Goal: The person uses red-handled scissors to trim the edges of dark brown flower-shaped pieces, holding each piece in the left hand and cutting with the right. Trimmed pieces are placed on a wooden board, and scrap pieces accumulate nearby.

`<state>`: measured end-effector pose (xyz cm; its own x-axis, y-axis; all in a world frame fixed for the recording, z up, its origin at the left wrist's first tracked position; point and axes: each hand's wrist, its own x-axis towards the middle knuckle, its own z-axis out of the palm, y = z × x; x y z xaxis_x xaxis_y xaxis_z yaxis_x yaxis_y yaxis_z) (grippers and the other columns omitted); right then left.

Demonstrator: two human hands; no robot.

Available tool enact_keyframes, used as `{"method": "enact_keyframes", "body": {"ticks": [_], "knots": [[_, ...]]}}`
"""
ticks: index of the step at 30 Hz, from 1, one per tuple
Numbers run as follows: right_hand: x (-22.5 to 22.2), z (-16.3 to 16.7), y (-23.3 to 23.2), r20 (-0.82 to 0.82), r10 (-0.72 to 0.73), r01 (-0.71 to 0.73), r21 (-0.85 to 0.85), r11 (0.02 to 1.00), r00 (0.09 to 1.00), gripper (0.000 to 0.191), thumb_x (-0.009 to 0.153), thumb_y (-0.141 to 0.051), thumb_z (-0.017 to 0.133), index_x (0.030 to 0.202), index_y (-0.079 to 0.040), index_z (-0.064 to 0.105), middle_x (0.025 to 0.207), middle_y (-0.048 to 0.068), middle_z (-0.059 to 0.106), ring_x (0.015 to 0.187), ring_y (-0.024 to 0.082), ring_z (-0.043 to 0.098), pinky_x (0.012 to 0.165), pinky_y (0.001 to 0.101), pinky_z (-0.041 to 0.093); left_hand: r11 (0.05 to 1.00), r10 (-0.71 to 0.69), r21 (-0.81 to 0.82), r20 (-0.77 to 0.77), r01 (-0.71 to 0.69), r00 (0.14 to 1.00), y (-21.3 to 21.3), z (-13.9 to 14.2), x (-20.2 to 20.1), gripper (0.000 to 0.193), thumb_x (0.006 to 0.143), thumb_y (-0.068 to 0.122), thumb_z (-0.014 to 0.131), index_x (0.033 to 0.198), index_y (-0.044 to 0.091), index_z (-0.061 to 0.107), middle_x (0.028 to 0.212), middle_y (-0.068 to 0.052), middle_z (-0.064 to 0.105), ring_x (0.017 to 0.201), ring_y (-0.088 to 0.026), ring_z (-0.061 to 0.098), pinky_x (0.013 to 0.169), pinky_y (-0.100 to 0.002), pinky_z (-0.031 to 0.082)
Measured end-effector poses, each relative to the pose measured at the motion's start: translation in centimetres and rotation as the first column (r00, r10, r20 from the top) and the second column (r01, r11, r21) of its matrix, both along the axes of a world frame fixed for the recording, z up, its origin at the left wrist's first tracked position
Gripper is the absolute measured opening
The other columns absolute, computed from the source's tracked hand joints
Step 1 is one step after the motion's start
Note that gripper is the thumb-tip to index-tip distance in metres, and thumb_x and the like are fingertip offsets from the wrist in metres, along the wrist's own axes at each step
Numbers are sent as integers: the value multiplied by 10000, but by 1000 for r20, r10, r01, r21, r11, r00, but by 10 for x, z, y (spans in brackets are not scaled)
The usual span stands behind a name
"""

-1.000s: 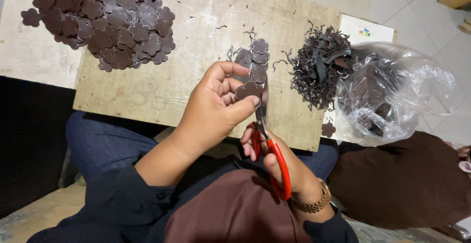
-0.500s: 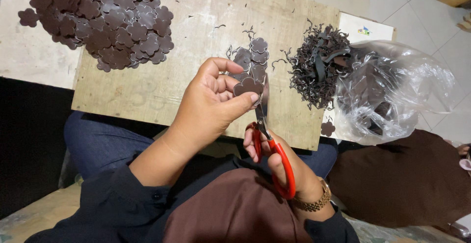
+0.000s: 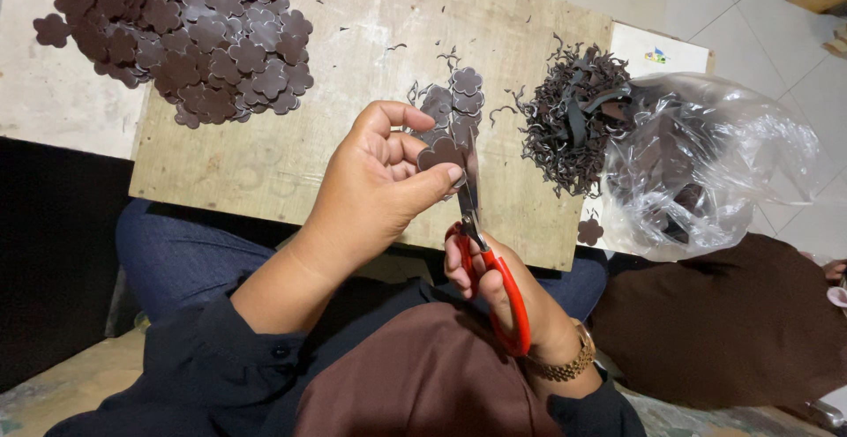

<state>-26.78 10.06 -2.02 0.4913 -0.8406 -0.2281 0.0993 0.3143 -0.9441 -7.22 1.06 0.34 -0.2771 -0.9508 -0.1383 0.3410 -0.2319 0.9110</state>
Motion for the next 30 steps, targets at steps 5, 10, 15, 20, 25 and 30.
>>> {"method": "enact_keyframes", "body": {"ticks": [5,10,15,20,25,30], "knots": [[1,1,0,-43,3,-4,-14,1000,999,866,841,-877,527,1085,-47,506,849,-12,424,751,91,366,671,231,368,1000,6,10,-6,-6,1000,1,-1,1,472,869,-23,747,1253,-17,473,905,-84,682,800,-97,697,711,-224,584],[1,-2,0,-7,0,0,20,1000,1000,863,853,-871,531,1074,-37,490,852,-6,411,754,94,354,671,237,359,1000,10,1,12,-10,1000,0,-2,1,475,861,-30,749,1249,-15,476,903,-75,678,796,-87,687,707,-219,577],[1,0,0,-7,18,-18,-25,1000,1000,880,855,-877,516,1100,-32,517,880,2,447,776,99,391,709,239,378,1000,2,-10,4,-2,1000,0,-2,2,462,868,-33,750,1243,-17,481,916,-74,676,813,-85,683,722,-219,579],[0,1,-2,-31,34,-36,-55,998,999,884,863,-873,511,1123,-28,522,888,4,452,781,97,392,710,241,389,1000,1,-20,23,0,1000,0,0,3,447,873,-31,746,1235,-15,485,918,-75,682,809,-83,684,715,-215,578],[-1,-2,0,-40,12,-13,-23,1000,999,828,882,-843,525,1094,-42,503,855,-14,420,756,91,366,673,233,366,1000,2,-9,20,-2,1000,1,-2,3,447,877,-30,741,1242,-11,485,917,-76,680,804,-86,683,704,-214,569],[3,-8,2,-10,-44,44,24,999,999,768,911,-803,534,1069,-53,494,833,-18,409,735,91,347,648,232,342,1000,11,22,-94,-8,996,1,-7,-1,452,882,-49,727,1252,-9,471,965,-85,678,854,-92,683,761,-228,580]]}}
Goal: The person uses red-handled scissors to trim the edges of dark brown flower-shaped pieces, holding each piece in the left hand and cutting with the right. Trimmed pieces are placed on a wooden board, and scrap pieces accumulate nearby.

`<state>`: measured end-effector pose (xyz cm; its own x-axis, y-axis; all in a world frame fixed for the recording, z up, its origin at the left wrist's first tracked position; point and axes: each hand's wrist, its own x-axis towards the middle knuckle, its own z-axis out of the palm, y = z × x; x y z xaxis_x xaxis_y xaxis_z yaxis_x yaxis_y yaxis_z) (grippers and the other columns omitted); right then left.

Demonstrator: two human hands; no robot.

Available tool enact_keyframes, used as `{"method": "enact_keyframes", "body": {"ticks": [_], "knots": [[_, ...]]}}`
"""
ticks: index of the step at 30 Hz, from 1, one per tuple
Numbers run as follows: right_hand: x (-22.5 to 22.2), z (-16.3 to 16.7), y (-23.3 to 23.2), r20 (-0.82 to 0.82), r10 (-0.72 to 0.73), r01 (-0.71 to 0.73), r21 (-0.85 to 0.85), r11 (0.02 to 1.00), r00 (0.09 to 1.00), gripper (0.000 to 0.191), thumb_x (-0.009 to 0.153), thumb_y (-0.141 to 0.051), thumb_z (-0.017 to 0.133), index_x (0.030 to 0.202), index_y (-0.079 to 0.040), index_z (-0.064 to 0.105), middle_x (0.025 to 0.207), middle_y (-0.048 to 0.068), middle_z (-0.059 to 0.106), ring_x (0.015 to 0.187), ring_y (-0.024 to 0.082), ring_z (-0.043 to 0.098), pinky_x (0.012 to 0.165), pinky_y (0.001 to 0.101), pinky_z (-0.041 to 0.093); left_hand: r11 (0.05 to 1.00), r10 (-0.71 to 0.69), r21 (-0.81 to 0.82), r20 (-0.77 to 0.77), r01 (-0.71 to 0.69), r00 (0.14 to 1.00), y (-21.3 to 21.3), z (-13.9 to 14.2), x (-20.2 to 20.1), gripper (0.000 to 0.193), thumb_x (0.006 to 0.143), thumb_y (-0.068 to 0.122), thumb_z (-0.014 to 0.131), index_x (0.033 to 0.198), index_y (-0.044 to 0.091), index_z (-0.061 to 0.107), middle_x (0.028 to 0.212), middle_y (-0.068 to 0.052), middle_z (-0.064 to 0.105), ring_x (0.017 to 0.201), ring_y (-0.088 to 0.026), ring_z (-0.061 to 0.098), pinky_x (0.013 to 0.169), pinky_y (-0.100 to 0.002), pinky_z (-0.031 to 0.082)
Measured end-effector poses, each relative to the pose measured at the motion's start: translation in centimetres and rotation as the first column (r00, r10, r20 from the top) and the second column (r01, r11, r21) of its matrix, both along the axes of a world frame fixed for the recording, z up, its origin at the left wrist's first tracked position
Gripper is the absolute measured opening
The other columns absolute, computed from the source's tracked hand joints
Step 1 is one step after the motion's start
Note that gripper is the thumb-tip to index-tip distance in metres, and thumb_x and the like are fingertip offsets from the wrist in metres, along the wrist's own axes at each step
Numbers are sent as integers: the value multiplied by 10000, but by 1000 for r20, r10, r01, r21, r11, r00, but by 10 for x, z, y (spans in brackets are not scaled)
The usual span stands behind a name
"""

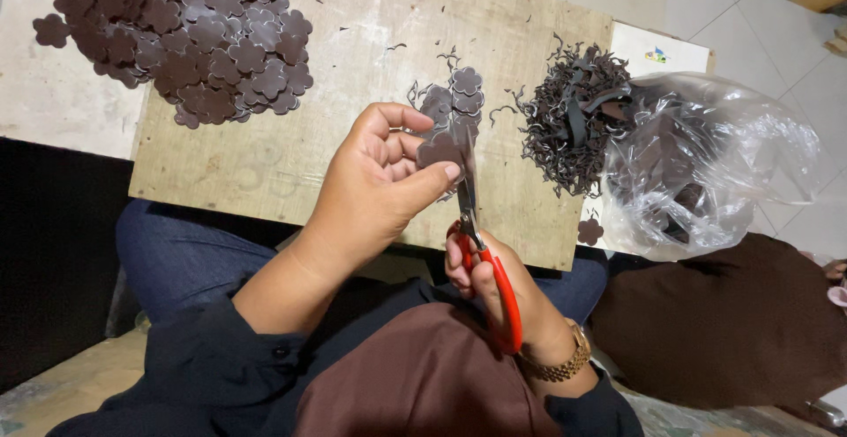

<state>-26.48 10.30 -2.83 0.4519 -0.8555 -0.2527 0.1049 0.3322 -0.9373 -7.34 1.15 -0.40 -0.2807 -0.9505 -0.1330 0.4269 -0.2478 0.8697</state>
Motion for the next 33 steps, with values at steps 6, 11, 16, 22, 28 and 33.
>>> {"method": "enact_keyframes", "body": {"ticks": [6,11,16,22,28,33], "knots": [[1,1,-1,-10,-2,2,-13,1000,1000,775,912,-792,546,1108,-43,519,891,8,462,797,109,401,724,244,392,999,-15,29,-77,18,997,1,-5,-4,435,888,-65,709,1246,-7,468,994,-92,685,881,-100,687,796,-241,585],[0,2,-1,-11,16,-17,-77,997,1000,820,887,-825,537,1151,-48,510,951,5,458,851,107,414,754,244,398,999,-36,5,-57,36,998,2,-6,-4,443,897,-68,714,1263,-11,472,1003,-93,681,889,-95,672,787,-232,557],[2,-2,-2,-18,-17,16,-69,997,1000,821,880,-849,522,1089,-55,505,913,4,449,821,103,397,728,244,381,999,-40,18,-48,41,998,0,-4,-5,426,895,-60,700,1249,-7,469,1016,-94,695,905,-89,688,803,-227,574],[2,1,-2,-42,9,-13,-96,995,999,832,885,-865,486,1073,-55,503,901,4,457,823,105,413,744,244,391,999,-39,4,-36,39,999,1,-1,-6,414,906,-52,702,1250,-14,475,998,-96,694,869,-91,672,767,-231,561],[4,4,0,6,25,-25,-83,996,1000,850,882,-855,513,1126,-41,497,987,25,458,891,124,424,825,260,404,999,-51,8,-12,51,999,2,-2,-5,414,898,-54,703,1237,-10,469,985,-91,698,863,-92,679,768,-231,563],[2,5,-1,-2,27,-27,-86,996,1000,838,878,-858,518,1108,-52,494,943,12,442,852,114,398,778,252,387,999,-46,21,-54,47,997,2,-4,-6,411,900,-55,698,1237,-10,467,1001,-95,703,876,-95,680,789,-238,570]]}}
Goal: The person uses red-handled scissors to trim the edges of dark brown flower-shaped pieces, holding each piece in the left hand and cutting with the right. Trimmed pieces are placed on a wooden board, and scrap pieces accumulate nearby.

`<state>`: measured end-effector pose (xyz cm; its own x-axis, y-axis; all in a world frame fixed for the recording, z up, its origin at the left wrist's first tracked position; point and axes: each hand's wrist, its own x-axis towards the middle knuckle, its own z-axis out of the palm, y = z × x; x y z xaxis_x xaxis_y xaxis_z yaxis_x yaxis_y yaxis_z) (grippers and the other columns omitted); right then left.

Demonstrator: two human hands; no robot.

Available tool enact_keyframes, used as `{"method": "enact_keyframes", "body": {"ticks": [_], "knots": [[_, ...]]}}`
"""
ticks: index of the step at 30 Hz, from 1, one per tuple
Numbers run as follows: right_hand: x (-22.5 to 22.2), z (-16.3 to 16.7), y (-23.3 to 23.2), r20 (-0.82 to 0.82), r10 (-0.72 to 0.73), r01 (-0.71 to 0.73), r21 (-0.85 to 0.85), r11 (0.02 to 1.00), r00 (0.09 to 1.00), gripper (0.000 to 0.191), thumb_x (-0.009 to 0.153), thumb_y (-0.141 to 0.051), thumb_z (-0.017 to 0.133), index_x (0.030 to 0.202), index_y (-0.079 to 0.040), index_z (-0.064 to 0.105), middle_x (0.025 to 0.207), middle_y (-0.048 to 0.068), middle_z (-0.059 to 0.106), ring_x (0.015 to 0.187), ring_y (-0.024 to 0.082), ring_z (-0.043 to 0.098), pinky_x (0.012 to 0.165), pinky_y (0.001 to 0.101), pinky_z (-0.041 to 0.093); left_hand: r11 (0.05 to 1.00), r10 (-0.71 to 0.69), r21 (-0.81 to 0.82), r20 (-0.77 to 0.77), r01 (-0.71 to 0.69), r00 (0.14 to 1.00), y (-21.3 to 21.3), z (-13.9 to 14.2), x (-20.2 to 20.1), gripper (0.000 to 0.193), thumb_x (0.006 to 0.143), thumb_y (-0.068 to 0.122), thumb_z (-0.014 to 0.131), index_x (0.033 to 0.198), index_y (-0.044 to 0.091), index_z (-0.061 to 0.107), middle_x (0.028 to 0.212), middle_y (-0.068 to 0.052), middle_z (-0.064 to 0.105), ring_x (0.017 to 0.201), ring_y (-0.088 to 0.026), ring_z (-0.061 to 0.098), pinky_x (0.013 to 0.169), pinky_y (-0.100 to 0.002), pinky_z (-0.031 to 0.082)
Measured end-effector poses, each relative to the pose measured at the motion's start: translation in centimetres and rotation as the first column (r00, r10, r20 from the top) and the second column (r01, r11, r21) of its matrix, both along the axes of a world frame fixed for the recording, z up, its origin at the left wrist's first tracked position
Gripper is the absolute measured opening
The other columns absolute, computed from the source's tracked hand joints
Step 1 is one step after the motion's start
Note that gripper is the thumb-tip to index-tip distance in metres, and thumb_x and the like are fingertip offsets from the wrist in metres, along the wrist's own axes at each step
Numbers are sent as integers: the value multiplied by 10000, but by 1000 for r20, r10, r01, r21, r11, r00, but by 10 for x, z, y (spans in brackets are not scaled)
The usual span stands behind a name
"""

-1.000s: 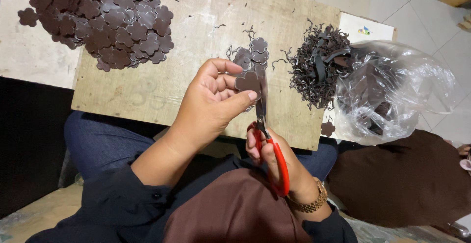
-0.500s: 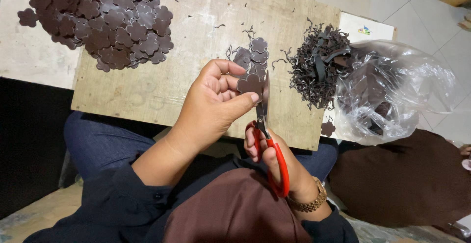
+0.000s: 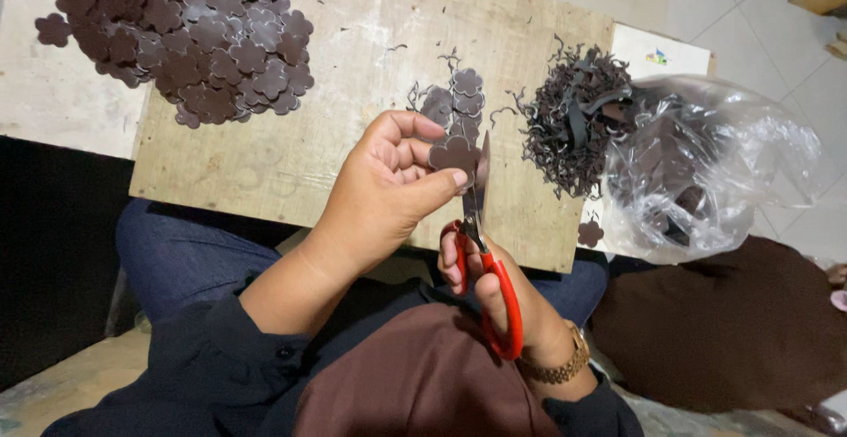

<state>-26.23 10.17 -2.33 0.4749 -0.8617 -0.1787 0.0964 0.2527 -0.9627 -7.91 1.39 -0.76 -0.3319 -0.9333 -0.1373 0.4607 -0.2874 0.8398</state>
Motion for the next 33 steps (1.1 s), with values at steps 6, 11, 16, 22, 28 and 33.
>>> {"method": "enact_keyframes", "body": {"ticks": [6,11,16,22,28,33], "knots": [[2,-4,1,22,-46,45,34,998,999,829,861,-870,520,1045,-63,475,874,-8,403,788,100,359,705,242,355,1000,12,-6,-15,-12,1000,-1,-3,-1,409,906,-65,701,1244,-12,476,1009,-101,692,890,-108,679,809,-250,577],[5,-7,2,86,-68,62,74,995,994,811,855,-852,549,1034,-66,460,848,-10,381,760,96,334,671,239,330,1000,11,9,-26,-11,1000,-1,-2,0,411,902,-68,700,1243,-11,479,997,-105,690,886,-118,687,812,-262,589],[4,-4,2,68,-62,58,63,996,996,827,857,-857,542,1047,-55,466,858,-1,395,769,103,352,692,246,345,1000,2,19,-7,-2,1000,-2,0,0,405,901,-58,695,1238,-8,476,997,-115,702,877,-119,694,789,-252,581],[4,2,-2,-5,-18,18,-8,1000,1000,897,853,-894,494,1096,-30,506,964,26,458,868,125,436,807,264,410,1000,-11,1,9,11,1000,-1,-1,0,403,906,-54,706,1238,-12,480,992,-98,690,869,-103,678,766,-238,565],[4,1,-3,-10,-17,17,-5,1000,1000,878,848,-891,500,1079,-45,488,946,14,451,846,113,415,779,248,393,1000,-4,6,15,3,1000,0,-4,0,396,906,-54,704,1232,-5,484,981,-91,688,863,-102,679,768,-239,565],[6,-2,-1,28,-56,55,42,998,998,839,845,-878,521,1029,-61,471,878,1,416,786,101,373,707,239,363,1000,-9,4,-9,9,1000,-1,-4,-1,399,904,-58,698,1228,1,473,1000,-110,706,877,-105,686,784,-239,567]]}}
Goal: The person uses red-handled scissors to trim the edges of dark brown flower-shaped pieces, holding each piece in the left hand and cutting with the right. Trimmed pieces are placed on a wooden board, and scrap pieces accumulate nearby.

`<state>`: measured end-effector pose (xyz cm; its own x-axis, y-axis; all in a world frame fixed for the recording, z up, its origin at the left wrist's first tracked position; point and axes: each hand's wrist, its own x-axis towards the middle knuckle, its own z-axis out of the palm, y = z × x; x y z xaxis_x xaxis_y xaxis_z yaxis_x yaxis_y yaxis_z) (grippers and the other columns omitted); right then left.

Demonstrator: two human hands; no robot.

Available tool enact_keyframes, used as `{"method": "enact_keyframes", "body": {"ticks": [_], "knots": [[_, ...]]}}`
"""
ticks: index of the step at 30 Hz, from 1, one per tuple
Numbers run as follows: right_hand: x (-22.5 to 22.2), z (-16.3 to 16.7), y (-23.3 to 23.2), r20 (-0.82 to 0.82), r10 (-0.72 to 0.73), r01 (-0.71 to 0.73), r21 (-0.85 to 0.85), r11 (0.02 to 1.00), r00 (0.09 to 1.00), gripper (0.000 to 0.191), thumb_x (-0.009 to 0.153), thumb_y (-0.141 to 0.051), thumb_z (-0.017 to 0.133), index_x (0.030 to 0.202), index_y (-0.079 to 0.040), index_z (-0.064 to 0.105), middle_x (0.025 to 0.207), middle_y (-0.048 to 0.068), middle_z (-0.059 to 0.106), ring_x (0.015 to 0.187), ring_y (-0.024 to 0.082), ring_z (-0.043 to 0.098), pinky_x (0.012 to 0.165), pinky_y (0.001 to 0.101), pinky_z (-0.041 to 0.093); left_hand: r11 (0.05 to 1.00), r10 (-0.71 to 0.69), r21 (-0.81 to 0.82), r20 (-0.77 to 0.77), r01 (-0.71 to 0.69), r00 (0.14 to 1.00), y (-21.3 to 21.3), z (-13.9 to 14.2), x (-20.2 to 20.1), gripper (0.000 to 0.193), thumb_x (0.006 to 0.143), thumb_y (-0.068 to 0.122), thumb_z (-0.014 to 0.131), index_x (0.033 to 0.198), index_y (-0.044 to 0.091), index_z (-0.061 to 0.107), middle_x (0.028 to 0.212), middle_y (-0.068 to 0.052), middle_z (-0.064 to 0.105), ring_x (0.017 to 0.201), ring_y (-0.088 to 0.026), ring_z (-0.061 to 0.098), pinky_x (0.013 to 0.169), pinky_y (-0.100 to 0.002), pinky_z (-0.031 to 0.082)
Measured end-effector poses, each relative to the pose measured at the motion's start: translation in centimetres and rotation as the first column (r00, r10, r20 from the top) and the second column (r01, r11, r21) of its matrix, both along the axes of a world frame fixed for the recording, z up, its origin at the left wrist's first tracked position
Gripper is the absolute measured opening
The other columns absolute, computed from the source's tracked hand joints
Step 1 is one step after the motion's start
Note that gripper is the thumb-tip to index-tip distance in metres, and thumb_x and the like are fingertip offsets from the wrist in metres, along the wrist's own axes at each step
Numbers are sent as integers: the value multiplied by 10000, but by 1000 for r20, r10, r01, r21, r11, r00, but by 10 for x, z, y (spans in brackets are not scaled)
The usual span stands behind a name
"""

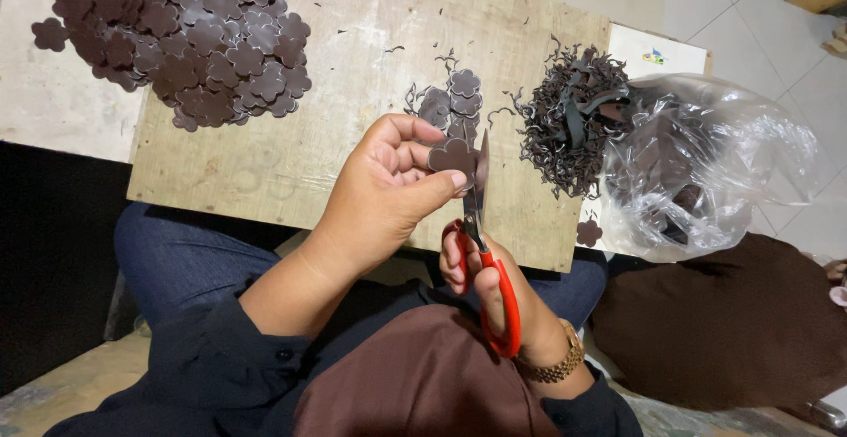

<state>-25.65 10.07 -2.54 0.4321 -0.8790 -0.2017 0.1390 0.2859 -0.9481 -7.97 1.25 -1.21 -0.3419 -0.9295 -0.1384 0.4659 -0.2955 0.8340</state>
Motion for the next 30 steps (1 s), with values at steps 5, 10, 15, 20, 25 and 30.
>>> {"method": "enact_keyframes", "body": {"ticks": [5,10,15,20,25,30], "knots": [[0,-5,0,44,-3,2,29,1000,999,813,840,-871,530,1000,-78,445,843,-11,381,755,94,342,669,234,337,1000,4,-3,4,-4,1000,1,0,2,408,902,-57,698,1241,1,479,1006,-106,705,886,-104,690,792,-242,576],[-2,-7,-1,35,6,-8,48,999,999,801,847,-865,518,990,-81,437,820,-15,379,730,90,337,651,230,342,1000,4,17,4,-4,1000,-1,-2,3,399,903,-58,702,1236,-14,487,981,-114,691,864,-123,697,780,-256,584],[-3,-6,1,61,0,-5,87,996,998,782,854,-843,541,989,-80,430,813,-17,370,718,87,321,643,229,330,1000,7,15,4,-7,1000,-2,-2,3,397,909,-42,698,1240,-18,480,971,-132,708,851,-132,704,768,-261,591],[-4,-6,2,65,3,-10,111,994,998,766,861,-835,549,978,-88,432,807,-20,380,718,85,323,637,228,326,999,26,41,13,-26,1000,-3,2,4,428,878,-44,709,1234,-18,472,962,-129,708,846,-136,712,774,-269,608],[-4,-9,4,85,-7,-3,116,993,996,727,887,-800,569,977,-90,438,810,-21,385,720,88,322,643,233,321,999,36,30,21,-37,999,-3,3,5,435,875,-55,712,1238,-22,474,956,-115,700,845,-131,705,768,-258,595],[-4,-9,4,86,0,-10,113,994,996,713,898,-789,567,980,-91,445,814,-24,390,722,88,323,641,231,317,999,46,-1,34,-46,998,-3,3,5,417,893,-56,708,1243,-28,484,950,-106,694,828,-122,691,754,-253,582]]}}
